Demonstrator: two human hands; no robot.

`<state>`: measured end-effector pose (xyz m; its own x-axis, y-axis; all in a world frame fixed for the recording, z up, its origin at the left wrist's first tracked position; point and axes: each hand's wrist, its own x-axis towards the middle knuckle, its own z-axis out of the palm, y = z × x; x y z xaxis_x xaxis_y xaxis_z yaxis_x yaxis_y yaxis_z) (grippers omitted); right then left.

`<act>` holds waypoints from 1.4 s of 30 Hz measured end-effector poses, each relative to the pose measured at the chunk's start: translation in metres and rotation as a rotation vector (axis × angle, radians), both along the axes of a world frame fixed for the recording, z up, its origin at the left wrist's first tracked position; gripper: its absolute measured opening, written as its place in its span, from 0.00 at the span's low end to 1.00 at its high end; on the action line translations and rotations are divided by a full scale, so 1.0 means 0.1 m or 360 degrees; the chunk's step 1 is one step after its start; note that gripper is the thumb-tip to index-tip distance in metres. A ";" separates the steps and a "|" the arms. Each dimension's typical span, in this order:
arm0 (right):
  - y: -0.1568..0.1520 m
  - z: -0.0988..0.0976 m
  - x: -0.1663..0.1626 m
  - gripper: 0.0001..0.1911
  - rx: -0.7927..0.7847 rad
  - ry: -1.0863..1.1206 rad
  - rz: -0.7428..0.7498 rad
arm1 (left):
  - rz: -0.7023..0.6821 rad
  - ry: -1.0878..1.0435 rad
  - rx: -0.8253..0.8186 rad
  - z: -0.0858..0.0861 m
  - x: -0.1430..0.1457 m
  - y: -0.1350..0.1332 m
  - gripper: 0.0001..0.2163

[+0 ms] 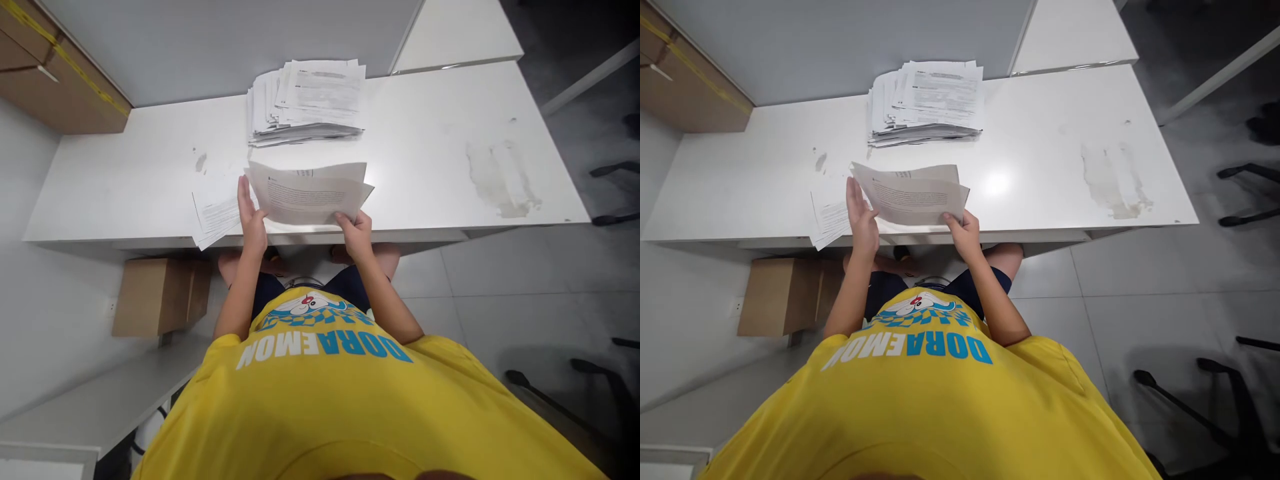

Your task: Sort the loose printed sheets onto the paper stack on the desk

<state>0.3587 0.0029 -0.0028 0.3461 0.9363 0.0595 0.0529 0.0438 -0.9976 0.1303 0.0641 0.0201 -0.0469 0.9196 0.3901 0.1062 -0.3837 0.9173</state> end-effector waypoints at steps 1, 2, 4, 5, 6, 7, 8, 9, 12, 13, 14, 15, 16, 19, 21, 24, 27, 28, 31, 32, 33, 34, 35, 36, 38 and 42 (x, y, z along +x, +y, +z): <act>0.05 0.02 0.05 0.22 0.0008 -0.0038 0.0004 | -0.0077 -0.0045 -0.0020 0.02 0.03 0.11 0.29; 0.08 0.03 0.10 0.22 0.0006 -0.0080 0.0030 | -0.0142 -0.0085 -0.0027 0.04 0.06 0.19 0.28; 0.11 0.04 0.20 0.22 0.0016 -0.0169 0.0117 | -0.0216 -0.0151 -0.0012 0.04 0.10 0.27 0.25; 0.11 0.04 0.25 0.22 0.0035 -0.0208 0.0149 | -0.0226 -0.0173 -0.0002 0.03 0.12 0.26 0.23; 0.10 0.04 0.28 0.22 0.0052 -0.0236 0.0157 | -0.0226 -0.0186 0.0000 0.02 0.13 0.24 0.21; 0.09 0.04 0.31 0.22 0.0054 -0.0254 0.0138 | -0.0226 -0.0189 -0.0016 0.01 0.15 0.21 0.20; 0.09 0.03 0.33 0.21 0.0031 -0.0261 0.0099 | -0.0223 -0.0178 -0.0054 0.00 0.17 0.17 0.19; 0.08 0.04 0.34 0.20 -0.0014 -0.0260 0.0050 | -0.0208 -0.0157 -0.0110 -0.02 0.20 0.13 0.18; 0.08 0.09 0.34 0.17 -0.0095 -0.0231 -0.0038 | -0.0027 -0.0113 -0.0291 -0.05 0.29 0.04 0.12; 0.08 0.11 0.34 0.17 -0.0071 -0.0215 -0.0039 | 0.0061 -0.0113 -0.0315 -0.05 0.32 0.02 0.10; 0.09 0.13 0.34 0.17 -0.0033 -0.0199 -0.0032 | 0.0135 -0.0111 -0.0317 -0.05 0.34 0.00 0.09; 0.09 0.15 0.33 0.17 0.0004 -0.0183 -0.0024 | 0.0192 -0.0105 -0.0304 -0.05 0.36 -0.02 0.07; 0.09 0.16 0.33 0.17 0.0025 -0.0168 -0.0027 | 0.0226 -0.0094 -0.0286 -0.04 0.36 -0.04 0.06; 0.09 0.13 0.31 0.17 -0.0008 -0.0116 -0.0082 | 0.0221 -0.0077 -0.0274 0.00 0.35 -0.11 0.05; 0.08 0.08 0.28 0.17 -0.0018 -0.0092 -0.0107 | 0.0208 -0.0052 -0.0293 0.03 0.32 -0.16 0.05; 0.04 0.02 0.26 0.18 0.0019 -0.0070 -0.0077 | 0.0141 0.0094 -0.0321 0.10 0.30 -0.23 0.08; -0.02 0.00 0.29 0.18 0.0009 -0.0105 -0.0056 | 0.0013 0.0190 -0.0350 0.24 0.32 -0.29 0.09; -0.04 0.01 0.32 0.17 0.0010 -0.0144 -0.0061 | -0.0018 0.0213 -0.0348 0.32 0.33 -0.31 0.09; -0.16 0.11 0.47 0.15 0.0002 -0.0277 -0.0103 | -0.0057 0.0319 -0.0236 0.59 0.31 -0.36 0.12; -0.21 0.14 0.53 0.14 -0.0035 -0.0311 -0.0090 | -0.0066 0.0358 -0.0178 0.66 0.29 -0.36 0.13; -0.27 0.17 0.59 0.13 -0.0099 -0.0332 -0.0042 | -0.0090 0.0402 -0.0139 0.71 0.27 -0.35 0.14; -0.33 0.19 0.65 0.13 -0.0183 -0.0337 0.0038 | -0.0134 0.0462 -0.0132 0.73 0.24 -0.33 0.15; -0.39 0.20 0.70 0.13 -0.0271 -0.0320 0.0124 | -0.0203 0.0550 -0.0166 0.70 0.21 -0.29 0.15; -0.45 0.19 0.75 0.14 -0.0352 -0.0282 0.0195 | -0.0279 0.0667 -0.0233 0.65 0.19 -0.26 0.15; -0.56 0.12 0.83 0.16 -0.0490 -0.0163 0.0243 | -0.0393 0.0947 -0.0387 0.46 0.17 -0.18 0.16; -0.70 -0.05 0.94 0.17 -0.0663 0.0002 0.0128 | -0.0423 0.1261 -0.0361 0.09 0.22 -0.09 0.14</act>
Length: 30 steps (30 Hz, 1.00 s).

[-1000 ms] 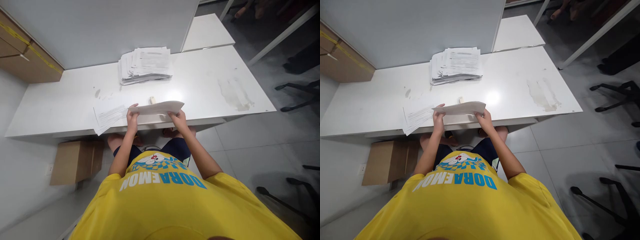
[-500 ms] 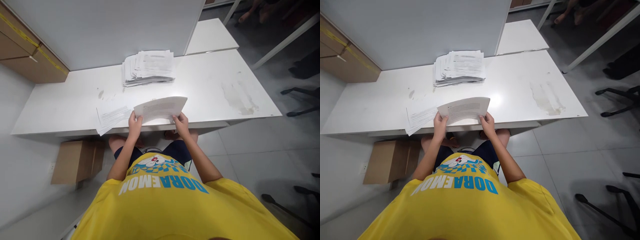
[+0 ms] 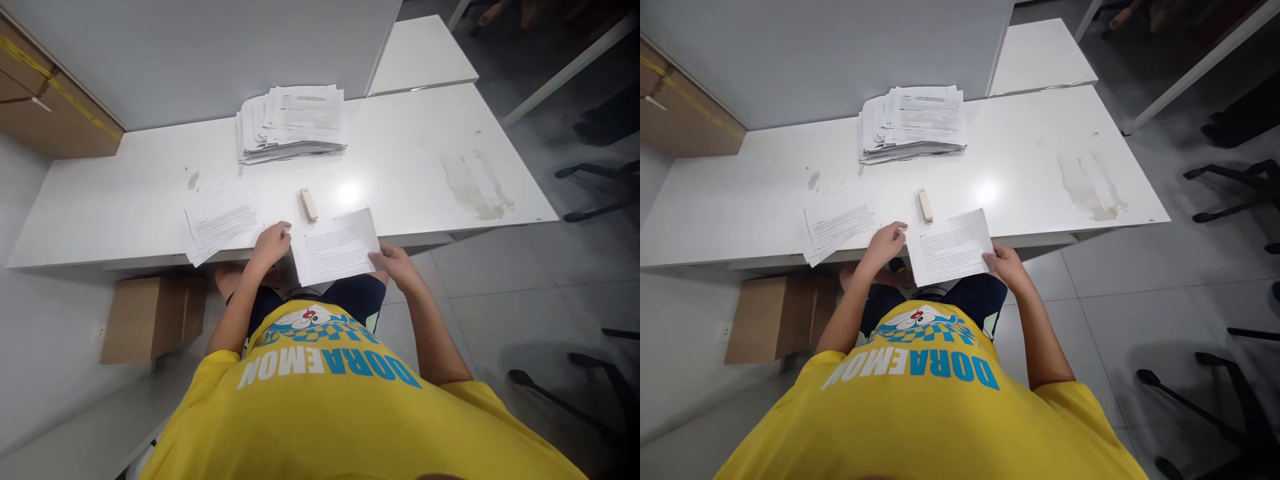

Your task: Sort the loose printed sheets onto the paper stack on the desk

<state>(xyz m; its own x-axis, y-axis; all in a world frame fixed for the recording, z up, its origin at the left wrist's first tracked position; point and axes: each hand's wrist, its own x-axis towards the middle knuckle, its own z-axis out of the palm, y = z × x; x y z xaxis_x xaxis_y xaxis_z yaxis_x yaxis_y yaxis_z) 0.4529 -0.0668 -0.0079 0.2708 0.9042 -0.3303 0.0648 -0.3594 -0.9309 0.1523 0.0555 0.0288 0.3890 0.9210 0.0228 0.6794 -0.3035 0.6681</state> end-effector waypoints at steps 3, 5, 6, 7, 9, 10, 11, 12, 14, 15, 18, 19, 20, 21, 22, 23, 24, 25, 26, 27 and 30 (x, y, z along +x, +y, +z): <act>-0.02 -0.07 0.12 0.18 -0.0038 0.0048 -0.0115 | -0.0085 0.0007 0.0147 -0.11 0.10 0.03 0.14; 0.00 -0.08 0.22 0.18 -0.0056 0.0080 -0.0165 | -0.0102 0.0008 0.0194 -0.11 0.17 0.04 0.14; 0.01 -0.09 0.28 0.18 -0.0063 0.0093 -0.0181 | -0.0088 0.0013 0.0214 -0.11 0.21 0.04 0.15; 0.03 -0.09 0.34 0.19 -0.0066 0.0101 -0.0189 | -0.0061 0.0021 0.0243 -0.10 0.25 0.03 0.15; 0.07 -0.08 0.44 0.19 -0.0052 0.0088 -0.0192 | -0.0005 0.0038 0.0358 -0.09 0.33 0.02 0.15; 0.10 -0.08 0.47 0.18 -0.0038 0.0066 -0.0183 | 0.0008 0.0043 0.0441 -0.09 0.37 0.01 0.14; 0.14 -0.07 0.50 0.17 -0.0023 0.0032 -0.0173 | 0.0003 0.0040 0.0528 -0.09 0.41 0.01 0.13; 0.19 -0.07 0.51 0.16 -0.0013 -0.0012 -0.0165 | -0.0022 0.0030 0.0605 -0.10 0.45 0.02 0.12; 0.30 -0.04 0.51 0.13 -0.0020 -0.0115 -0.0166 | -0.0088 -0.0020 0.0692 -0.10 0.54 0.09 0.13; 0.36 -0.03 0.50 0.11 -0.0032 -0.0155 -0.0171 | -0.0116 -0.0056 0.0695 -0.11 0.59 0.17 0.15; 0.53 0.02 0.48 0.07 -0.0075 -0.0216 -0.0187 | -0.0162 -0.0145 0.0571 -0.15 0.77 0.53 0.20; 0.57 0.03 0.48 0.07 -0.0079 -0.0221 -0.0187 | -0.0164 -0.0149 0.0496 -0.18 0.84 0.67 0.21; 0.60 0.04 0.48 0.06 -0.0071 -0.0224 -0.0183 | -0.0159 -0.0131 0.0416 -0.21 0.91 0.80 0.22; 0.61 0.05 0.47 0.06 -0.0054 -0.0227 -0.0173 | -0.0151 -0.0097 0.0339 -0.25 0.98 0.91 0.23; 0.61 0.07 0.47 0.07 -0.0036 -0.0224 -0.0161 | -0.0146 -0.0057 0.0278 -0.28 1.04 0.99 0.23; 0.60 0.07 0.46 0.08 -0.0018 -0.0210 -0.0147 | -0.0147 -0.0018 0.0244 -0.31 1.09 1.04 0.24; 0.58 0.08 0.45 0.09 -0.0008 -0.0189 -0.0140 | -0.0158 0.0015 0.0241 -0.33 1.13 1.06 0.25; 0.56 0.09 0.44 0.10 -0.0006 -0.0164 -0.0139 | -0.0175 0.0041 0.0263 -0.35 1.15 1.05 0.26; 0.54 0.10 0.43 0.10 -0.0010 -0.0136 -0.0143 | -0.0195 0.0059 0.0300 -0.36 1.16 1.02 0.26; 0.53 0.10 0.42 0.10 -0.0012 -0.0111 -0.0148 | -0.0212 0.0070 0.0337 -0.36 1.15 0.98 0.26; 0.53 0.12 0.41 0.11 -0.0025 -0.0099 -0.0143 | -0.0229 0.0061 0.0393 -0.38 1.12 0.89 0.25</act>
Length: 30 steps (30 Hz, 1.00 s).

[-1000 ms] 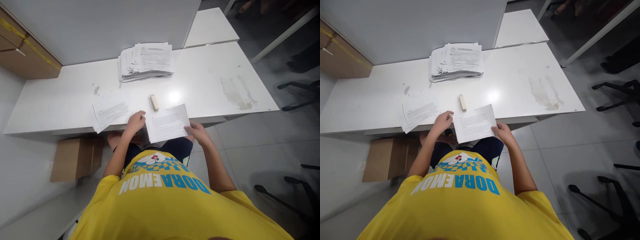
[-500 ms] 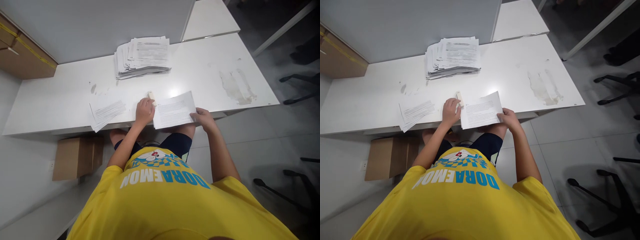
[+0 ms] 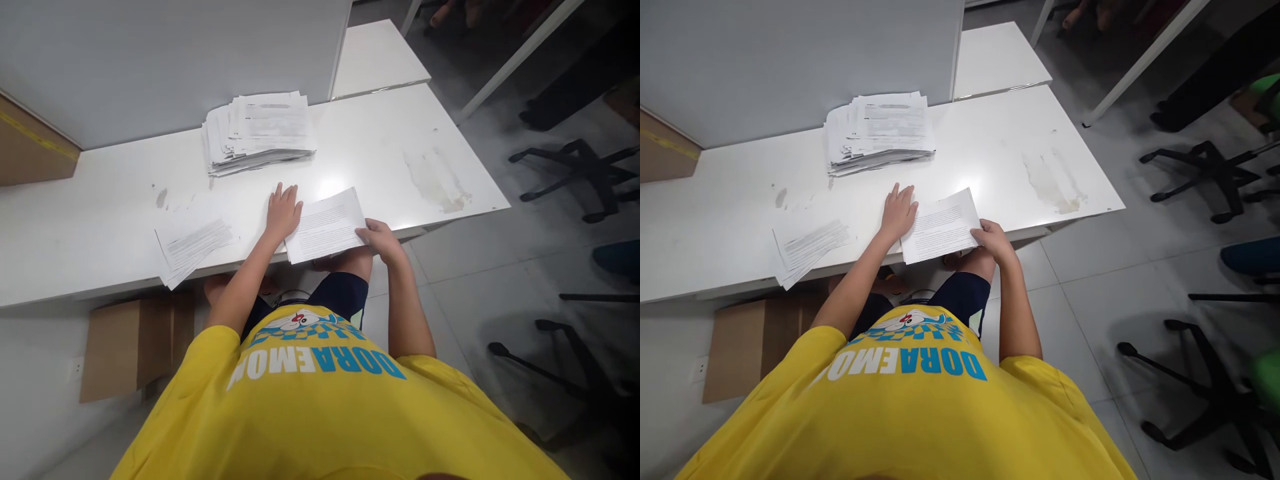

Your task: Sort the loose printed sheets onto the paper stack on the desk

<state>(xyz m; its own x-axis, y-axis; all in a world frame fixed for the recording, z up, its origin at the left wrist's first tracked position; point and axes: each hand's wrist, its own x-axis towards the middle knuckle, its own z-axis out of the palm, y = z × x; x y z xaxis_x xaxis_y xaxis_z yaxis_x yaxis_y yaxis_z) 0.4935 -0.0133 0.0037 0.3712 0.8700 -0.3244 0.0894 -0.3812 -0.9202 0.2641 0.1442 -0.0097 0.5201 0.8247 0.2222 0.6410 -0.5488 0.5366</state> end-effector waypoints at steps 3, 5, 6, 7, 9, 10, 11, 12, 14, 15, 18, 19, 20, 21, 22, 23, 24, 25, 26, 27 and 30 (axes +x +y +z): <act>0.05 0.00 0.02 0.10 -0.0018 -0.0044 0.0027 | -0.0019 -0.0078 0.0018 -0.02 0.00 -0.01 0.24; 0.05 -0.01 0.00 0.09 -0.0007 -0.0082 0.0038 | -0.0031 -0.0060 -0.0018 0.02 0.03 0.02 0.23; 0.04 0.00 -0.02 0.09 0.0009 -0.0124 0.0037 | -0.0033 -0.0006 -0.0048 0.08 0.04 0.02 0.23; 0.00 0.01 -0.04 0.09 0.0031 -0.0191 0.0035 | -0.0035 0.0066 -0.0067 0.16 0.06 0.02 0.22; -0.13 0.05 -0.11 0.08 0.0083 -0.0394 0.0046 | -0.0022 0.0187 -0.0033 0.38 0.06 -0.03 0.20; -0.22 0.08 -0.14 0.08 0.0100 -0.0494 0.0044 | -0.0005 0.0209 0.0026 0.50 0.05 -0.07 0.19; -0.32 0.12 -0.17 0.09 0.0109 -0.0566 0.0040 | 0.0019 0.0205 0.0098 0.61 0.02 -0.11 0.18; -0.43 0.16 -0.18 0.10 0.0117 -0.0586 0.0017 | 0.0047 0.0192 0.0164 0.70 -0.02 -0.16 0.18; -0.64 0.24 -0.16 0.13 0.0179 -0.0529 -0.0058 | 0.0095 0.0187 0.0218 0.79 -0.14 -0.24 0.19; -0.72 0.29 -0.12 0.14 0.0233 -0.0497 -0.0115 | 0.0107 0.0207 0.0199 0.77 -0.22 -0.28 0.19; -0.76 0.45 0.07 0.10 0.0429 -0.0537 -0.0391 | 0.0064 0.0293 0.0048 0.57 -0.42 -0.35 0.21; -0.68 0.50 0.13 0.09 0.0496 -0.0548 -0.0519 | 0.0019 0.0311 0.0004 0.48 -0.48 -0.37 0.24; -0.56 0.55 0.18 0.08 0.0565 -0.0533 -0.0625 | -0.0042 0.0317 -0.0029 0.39 -0.52 -0.39 0.26; -0.39 0.59 0.22 0.08 0.0637 -0.0486 -0.0694 | -0.0093 0.0304 -0.0046 0.31 -0.54 -0.40 0.28; -0.18 0.62 0.24 0.09 0.0705 -0.0406 -0.0709 | -0.0141 0.0281 -0.0058 0.24 -0.56 -0.40 0.29; 0.06 0.65 0.25 0.08 0.0759 -0.0311 -0.0673 | -0.0177 0.0254 -0.0064 0.19 -0.57 -0.41 0.29; 0.32 0.67 0.23 0.08 0.0791 -0.0219 -0.0601 | -0.0201 0.0228 -0.0066 0.16 -0.58 -0.41 0.29; 0.59 0.68 0.19 0.07 0.0802 -0.0140 -0.0512 | -0.0218 0.0208 -0.0061 0.14 -0.58 -0.41 0.28; 0.87 0.69 0.14 0.06 0.0788 -0.0086 -0.0428 | -0.0226 0.0193 -0.0045 0.12 -0.58 -0.41 0.28; 1.15 0.69 0.08 0.05 0.0761 -0.0058 -0.0349 | -0.0224 0.0184 -0.0018 0.12 -0.58 -0.42 0.27; 1.93 0.67 -0.16 0.04 0.0657 -0.0079 -0.0141 | -0.0198 0.0173 0.0098 0.08 -0.58 -0.44 0.26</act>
<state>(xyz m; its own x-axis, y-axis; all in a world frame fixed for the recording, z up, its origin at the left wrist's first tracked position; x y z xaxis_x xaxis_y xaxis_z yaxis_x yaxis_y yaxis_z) 0.4771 0.1795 0.0711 0.4569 0.8871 0.0649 0.1211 0.0102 -0.9926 0.2062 0.1003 -0.0014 0.6413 0.7388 0.2072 0.6184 -0.6574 0.4305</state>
